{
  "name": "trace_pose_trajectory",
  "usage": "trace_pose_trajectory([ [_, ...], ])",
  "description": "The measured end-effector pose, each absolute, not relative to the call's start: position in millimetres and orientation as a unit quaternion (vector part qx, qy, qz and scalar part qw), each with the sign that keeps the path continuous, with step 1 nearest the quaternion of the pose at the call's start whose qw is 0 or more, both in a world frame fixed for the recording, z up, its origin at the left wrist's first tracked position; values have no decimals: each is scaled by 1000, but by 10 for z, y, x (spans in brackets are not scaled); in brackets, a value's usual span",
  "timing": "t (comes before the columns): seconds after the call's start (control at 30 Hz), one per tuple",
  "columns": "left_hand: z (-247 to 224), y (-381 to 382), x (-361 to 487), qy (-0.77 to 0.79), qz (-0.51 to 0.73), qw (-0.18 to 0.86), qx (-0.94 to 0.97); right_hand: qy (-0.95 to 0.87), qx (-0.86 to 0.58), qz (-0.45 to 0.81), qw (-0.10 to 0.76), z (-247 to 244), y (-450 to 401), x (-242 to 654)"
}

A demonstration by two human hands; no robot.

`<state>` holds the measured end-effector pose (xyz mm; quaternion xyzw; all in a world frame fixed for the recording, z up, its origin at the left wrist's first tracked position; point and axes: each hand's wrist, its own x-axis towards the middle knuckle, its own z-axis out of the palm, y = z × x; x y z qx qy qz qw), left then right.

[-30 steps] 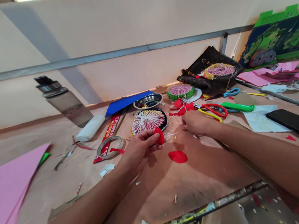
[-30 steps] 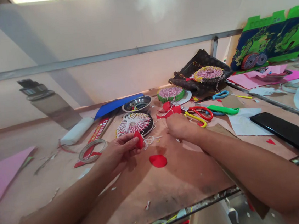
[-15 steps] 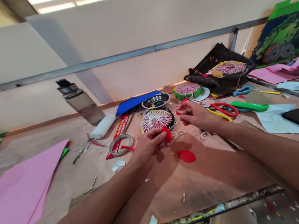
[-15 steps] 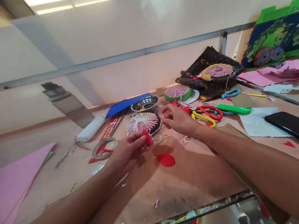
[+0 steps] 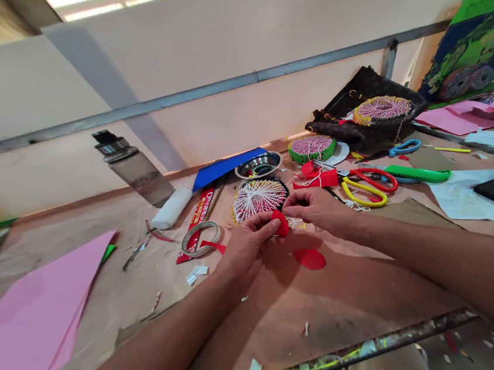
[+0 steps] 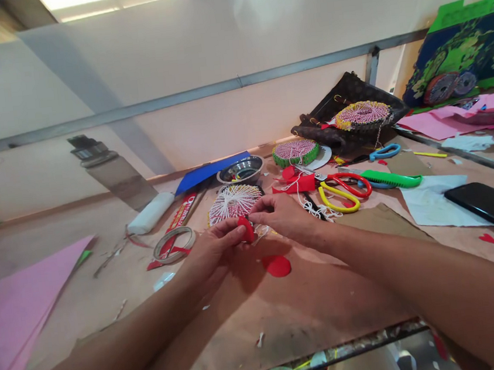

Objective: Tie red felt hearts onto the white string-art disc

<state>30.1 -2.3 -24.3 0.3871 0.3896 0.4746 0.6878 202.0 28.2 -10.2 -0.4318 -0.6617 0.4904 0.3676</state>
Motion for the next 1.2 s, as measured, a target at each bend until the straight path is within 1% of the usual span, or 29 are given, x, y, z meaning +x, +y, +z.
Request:
trace_pose_trajectory([
  [0.1, -200, -46, 288, 433, 464, 657, 406, -680, -439, 458, 367, -77, 276, 2036],
  [0.2, -113, -78, 284, 515, 464, 564, 448, -705, -442, 424, 357, -31, 237, 2041],
  [0.27, -59, -98, 294, 549, 463, 496, 488, -712, -437, 424, 350, -9, 207, 2030],
  [0.37, -18, -127, 329, 550, 440, 456, 544, -711, -430, 432, 352, -15, 186, 2005],
  [0.5, -27, -161, 381, 523, 417, 493, 556, -716, -428, 416, 362, -54, 200, 1998],
  [0.73, -40, -165, 387, 470, 445, 563, 514, -731, -446, 366, 364, -19, 171, 2000],
  [0.93, -54, -134, 376, 486, 439, 550, 517, -732, -447, 358, 370, -22, 165, 1977],
  [1.1, -83, -85, 335, 479, 447, 571, 495, -735, -412, 369, 391, -17, 148, 1992],
  [1.2, -86, -68, 304, 480, 458, 580, 472, -745, -398, 355, 401, -10, 133, 2022],
])
